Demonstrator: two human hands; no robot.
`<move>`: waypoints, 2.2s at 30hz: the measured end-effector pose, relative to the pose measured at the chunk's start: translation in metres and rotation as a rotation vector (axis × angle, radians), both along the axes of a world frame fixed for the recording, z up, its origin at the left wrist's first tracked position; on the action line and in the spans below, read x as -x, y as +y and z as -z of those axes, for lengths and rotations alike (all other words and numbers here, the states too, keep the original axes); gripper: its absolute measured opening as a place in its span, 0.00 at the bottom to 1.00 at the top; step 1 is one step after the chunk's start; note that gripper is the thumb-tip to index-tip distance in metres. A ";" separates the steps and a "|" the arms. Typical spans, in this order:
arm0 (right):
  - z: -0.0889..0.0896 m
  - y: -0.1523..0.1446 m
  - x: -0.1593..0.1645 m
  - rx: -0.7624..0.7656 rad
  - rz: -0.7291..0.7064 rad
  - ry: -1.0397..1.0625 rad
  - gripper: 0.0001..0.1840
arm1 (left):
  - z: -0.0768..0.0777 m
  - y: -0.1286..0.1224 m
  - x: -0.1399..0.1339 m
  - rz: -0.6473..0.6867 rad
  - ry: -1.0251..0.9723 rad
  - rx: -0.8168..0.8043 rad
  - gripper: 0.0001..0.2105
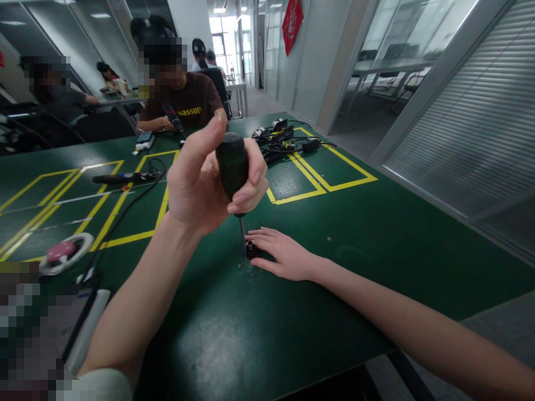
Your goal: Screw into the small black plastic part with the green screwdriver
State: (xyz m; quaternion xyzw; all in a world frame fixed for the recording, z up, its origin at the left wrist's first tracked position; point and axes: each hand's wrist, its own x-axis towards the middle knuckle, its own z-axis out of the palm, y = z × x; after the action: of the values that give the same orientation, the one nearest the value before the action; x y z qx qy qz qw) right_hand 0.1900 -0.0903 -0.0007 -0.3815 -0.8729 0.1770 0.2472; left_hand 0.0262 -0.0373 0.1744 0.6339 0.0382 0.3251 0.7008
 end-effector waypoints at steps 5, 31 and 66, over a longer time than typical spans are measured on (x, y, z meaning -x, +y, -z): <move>0.002 0.001 0.000 -0.006 -0.005 0.001 0.21 | -0.001 0.002 0.000 -0.025 0.026 0.017 0.31; -0.020 -0.007 0.001 -0.115 0.343 0.574 0.07 | -0.003 0.003 -0.002 -0.077 0.046 0.061 0.27; -0.106 -0.035 0.092 1.199 0.248 1.601 0.17 | -0.002 -0.003 -0.010 -0.145 0.052 0.085 0.21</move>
State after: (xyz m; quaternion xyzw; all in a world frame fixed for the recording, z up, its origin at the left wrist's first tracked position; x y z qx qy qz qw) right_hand 0.0984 -0.1253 0.1053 -0.2997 -0.1712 0.7641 0.5449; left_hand 0.0366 -0.0405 0.1767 0.6074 0.1157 0.3566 0.7003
